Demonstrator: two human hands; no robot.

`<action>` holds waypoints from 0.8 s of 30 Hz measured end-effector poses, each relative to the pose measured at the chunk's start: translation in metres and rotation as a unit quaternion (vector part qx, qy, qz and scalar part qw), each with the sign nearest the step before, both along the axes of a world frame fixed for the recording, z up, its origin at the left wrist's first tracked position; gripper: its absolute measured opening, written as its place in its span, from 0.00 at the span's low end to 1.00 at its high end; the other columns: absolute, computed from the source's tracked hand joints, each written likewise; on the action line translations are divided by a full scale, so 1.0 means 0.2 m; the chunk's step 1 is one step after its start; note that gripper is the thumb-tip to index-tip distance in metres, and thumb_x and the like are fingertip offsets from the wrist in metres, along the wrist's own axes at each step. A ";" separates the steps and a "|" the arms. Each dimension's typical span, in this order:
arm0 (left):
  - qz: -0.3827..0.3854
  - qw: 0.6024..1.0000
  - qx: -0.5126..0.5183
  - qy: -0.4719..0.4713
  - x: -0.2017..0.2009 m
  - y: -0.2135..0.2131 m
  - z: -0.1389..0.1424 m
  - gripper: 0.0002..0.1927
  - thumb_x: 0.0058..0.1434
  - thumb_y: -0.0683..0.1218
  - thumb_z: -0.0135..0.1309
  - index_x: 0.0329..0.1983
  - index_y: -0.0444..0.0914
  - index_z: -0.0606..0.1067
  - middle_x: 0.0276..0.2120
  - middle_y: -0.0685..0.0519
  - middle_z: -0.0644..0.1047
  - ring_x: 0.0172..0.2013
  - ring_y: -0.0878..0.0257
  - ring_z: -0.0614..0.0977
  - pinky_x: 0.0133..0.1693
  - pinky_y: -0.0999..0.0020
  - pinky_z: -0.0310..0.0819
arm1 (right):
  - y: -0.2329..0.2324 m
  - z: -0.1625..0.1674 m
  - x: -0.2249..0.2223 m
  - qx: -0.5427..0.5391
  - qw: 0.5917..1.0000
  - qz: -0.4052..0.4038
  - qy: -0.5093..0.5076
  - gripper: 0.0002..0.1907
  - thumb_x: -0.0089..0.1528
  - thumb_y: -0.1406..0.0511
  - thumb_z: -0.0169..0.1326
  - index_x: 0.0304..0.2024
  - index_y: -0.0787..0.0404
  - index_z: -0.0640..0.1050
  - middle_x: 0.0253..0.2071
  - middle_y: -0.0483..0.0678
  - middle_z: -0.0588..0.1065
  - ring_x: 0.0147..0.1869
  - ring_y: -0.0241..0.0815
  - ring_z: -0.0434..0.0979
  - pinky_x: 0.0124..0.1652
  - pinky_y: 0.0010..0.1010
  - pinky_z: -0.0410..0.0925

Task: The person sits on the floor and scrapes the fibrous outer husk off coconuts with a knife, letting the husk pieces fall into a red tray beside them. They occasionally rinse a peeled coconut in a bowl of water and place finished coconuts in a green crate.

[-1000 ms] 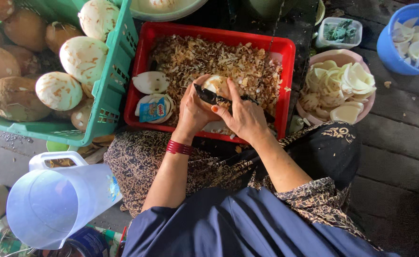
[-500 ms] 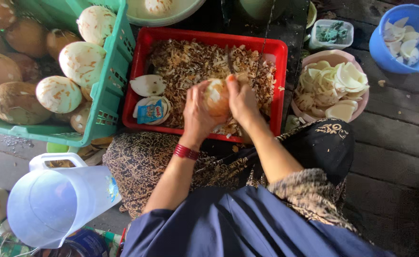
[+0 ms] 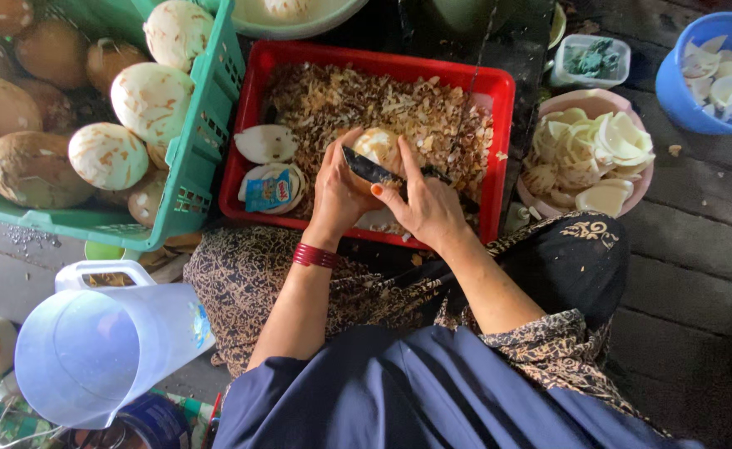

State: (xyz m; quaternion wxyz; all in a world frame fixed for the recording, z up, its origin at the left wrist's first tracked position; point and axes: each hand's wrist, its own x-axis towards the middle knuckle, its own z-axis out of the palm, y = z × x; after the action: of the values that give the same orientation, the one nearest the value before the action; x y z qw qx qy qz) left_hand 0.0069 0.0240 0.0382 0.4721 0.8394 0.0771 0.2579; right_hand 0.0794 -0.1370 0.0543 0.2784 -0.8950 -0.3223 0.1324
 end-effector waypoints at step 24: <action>0.002 0.998 0.000 0.059 0.05 0.00 0.05 0.55 0.34 0.51 0.80 0.67 0.40 0.67 0.60 0.46 0.74 0.58 0.51 0.80 0.57 0.58 0.79 | -0.03 0.00 0.06 0.042 0.991 -0.036 0.119 0.48 0.64 0.37 0.40 0.77 0.55 0.49 0.40 0.56 0.79 0.28 0.50 0.81 0.27 0.42 0.75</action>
State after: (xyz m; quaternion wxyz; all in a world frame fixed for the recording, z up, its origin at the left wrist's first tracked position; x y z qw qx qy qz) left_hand 0.0167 0.0247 0.0479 0.4664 0.8530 0.1064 0.2086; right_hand 0.0905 -0.1430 0.0537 0.3562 -0.8716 -0.2601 0.2141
